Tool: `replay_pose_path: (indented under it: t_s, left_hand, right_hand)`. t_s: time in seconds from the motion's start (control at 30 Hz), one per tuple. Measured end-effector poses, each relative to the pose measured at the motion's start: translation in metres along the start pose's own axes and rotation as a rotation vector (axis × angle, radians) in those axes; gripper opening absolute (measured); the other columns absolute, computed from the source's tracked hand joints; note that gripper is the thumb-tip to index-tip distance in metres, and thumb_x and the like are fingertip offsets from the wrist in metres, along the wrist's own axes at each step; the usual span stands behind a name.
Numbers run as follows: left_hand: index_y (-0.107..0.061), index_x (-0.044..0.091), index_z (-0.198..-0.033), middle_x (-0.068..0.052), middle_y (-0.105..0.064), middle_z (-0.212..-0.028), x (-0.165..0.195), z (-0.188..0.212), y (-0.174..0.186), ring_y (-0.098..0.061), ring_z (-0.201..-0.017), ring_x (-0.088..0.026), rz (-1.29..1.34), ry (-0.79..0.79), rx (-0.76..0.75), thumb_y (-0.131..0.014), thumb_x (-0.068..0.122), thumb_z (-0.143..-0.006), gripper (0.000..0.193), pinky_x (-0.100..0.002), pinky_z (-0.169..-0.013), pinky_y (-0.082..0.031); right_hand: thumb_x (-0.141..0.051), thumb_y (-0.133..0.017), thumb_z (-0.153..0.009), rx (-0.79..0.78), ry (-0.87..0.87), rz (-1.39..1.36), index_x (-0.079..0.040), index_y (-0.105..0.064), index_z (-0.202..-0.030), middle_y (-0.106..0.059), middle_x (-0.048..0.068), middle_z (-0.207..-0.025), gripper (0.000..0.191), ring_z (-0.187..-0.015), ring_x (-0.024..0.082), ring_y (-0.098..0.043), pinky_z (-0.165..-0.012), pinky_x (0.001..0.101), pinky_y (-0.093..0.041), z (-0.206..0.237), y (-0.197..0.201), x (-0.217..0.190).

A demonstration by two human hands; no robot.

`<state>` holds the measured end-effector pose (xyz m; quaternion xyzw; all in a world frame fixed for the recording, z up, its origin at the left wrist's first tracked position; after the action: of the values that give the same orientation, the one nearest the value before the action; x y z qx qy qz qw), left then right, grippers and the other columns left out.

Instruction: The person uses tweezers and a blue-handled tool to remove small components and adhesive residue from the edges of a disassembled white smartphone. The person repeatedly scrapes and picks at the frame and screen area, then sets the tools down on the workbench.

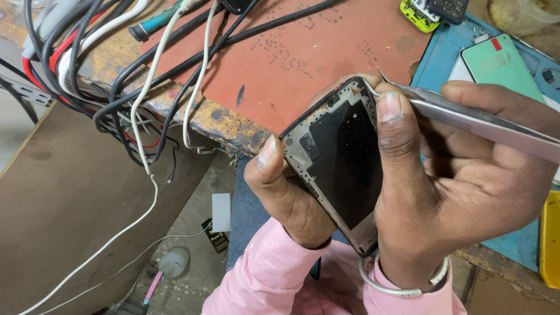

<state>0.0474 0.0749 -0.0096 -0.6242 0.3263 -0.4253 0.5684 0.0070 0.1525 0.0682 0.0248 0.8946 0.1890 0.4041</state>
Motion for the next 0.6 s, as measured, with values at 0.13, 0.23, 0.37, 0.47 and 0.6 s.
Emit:
replay_pose_path:
  t_s: [0.13, 0.23, 0.37, 0.47, 0.6]
  left_hand:
    - [-0.052, -0.008, -0.145, -0.019, -0.062, -0.138, -0.002, -0.0002, -0.0009, -0.059, -0.126, -0.028, 0.045, 0.04, -0.009, -0.046, 0.06, -0.103, 0.081, -0.04, -0.116, -0.044]
    - [-0.05, -0.009, -0.144, -0.02, -0.061, -0.138, -0.0026, 0.0013, -0.0013, -0.057, -0.124, -0.027, -0.011, 0.025, 0.012, -0.047, 0.059, -0.103, 0.079, -0.04, -0.114, -0.042]
    - [-0.048, -0.009, -0.144, -0.018, -0.059, -0.135, -0.0035, 0.0022, -0.0037, -0.056, -0.123, -0.027, -0.023, 0.019, -0.009, -0.048, 0.059, -0.103, 0.078, -0.039, -0.113, -0.041]
    - [-0.048, -0.008, -0.144, -0.017, -0.059, -0.134, -0.0034, 0.0023, -0.0044, -0.055, -0.123, -0.026, -0.018, 0.03, -0.019, -0.048, 0.059, -0.103, 0.079, -0.039, -0.113, -0.041]
    - [-0.048, -0.008, -0.144, -0.018, -0.058, -0.133, -0.0027, 0.0024, -0.004, -0.055, -0.122, -0.027, -0.024, 0.037, -0.014, -0.048, 0.06, -0.103, 0.08, -0.039, -0.111, -0.041]
  right_hand:
    - [0.01, -0.066, -0.114, 0.007, -0.002, -0.001, 0.008, -0.041, -0.133, -0.075, 0.027, -0.107, 0.032, -0.083, 0.017, -0.068, -0.073, 0.0196, -0.051, 0.0011, 0.002, 0.0026]
    - [0.009, -0.067, -0.114, 0.012, -0.007, -0.007, 0.008, -0.041, -0.134, -0.075, 0.027, -0.106, 0.032, -0.081, 0.015, -0.066, -0.071, 0.0189, -0.049, 0.002, 0.0036, 0.0038]
    - [0.008, -0.068, -0.114, 0.015, -0.011, -0.011, 0.008, -0.042, -0.134, -0.076, 0.026, -0.105, 0.033, -0.079, 0.013, -0.064, -0.068, 0.0179, -0.047, 0.0031, 0.0048, 0.0051]
    - [0.007, -0.068, -0.114, 0.016, -0.019, -0.015, 0.008, -0.042, -0.135, -0.076, 0.025, -0.105, 0.033, -0.077, 0.012, -0.063, -0.067, 0.0171, -0.045, 0.0042, 0.0048, 0.0065]
    - [0.006, -0.069, -0.114, 0.023, -0.028, -0.023, 0.007, -0.042, -0.135, -0.077, 0.024, -0.104, 0.034, -0.074, 0.01, -0.061, -0.064, 0.0161, -0.043, 0.0051, 0.0055, 0.0087]
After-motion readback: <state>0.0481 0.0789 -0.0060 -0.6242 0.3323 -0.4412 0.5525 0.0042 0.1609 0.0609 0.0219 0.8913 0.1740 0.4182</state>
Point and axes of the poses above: each hand's wrist, its own z-axis away from the middle knuckle, its own y-axis out of the back of the hand, x = y × z, the point moved 4 cm from there along -z, towards the middle knuckle
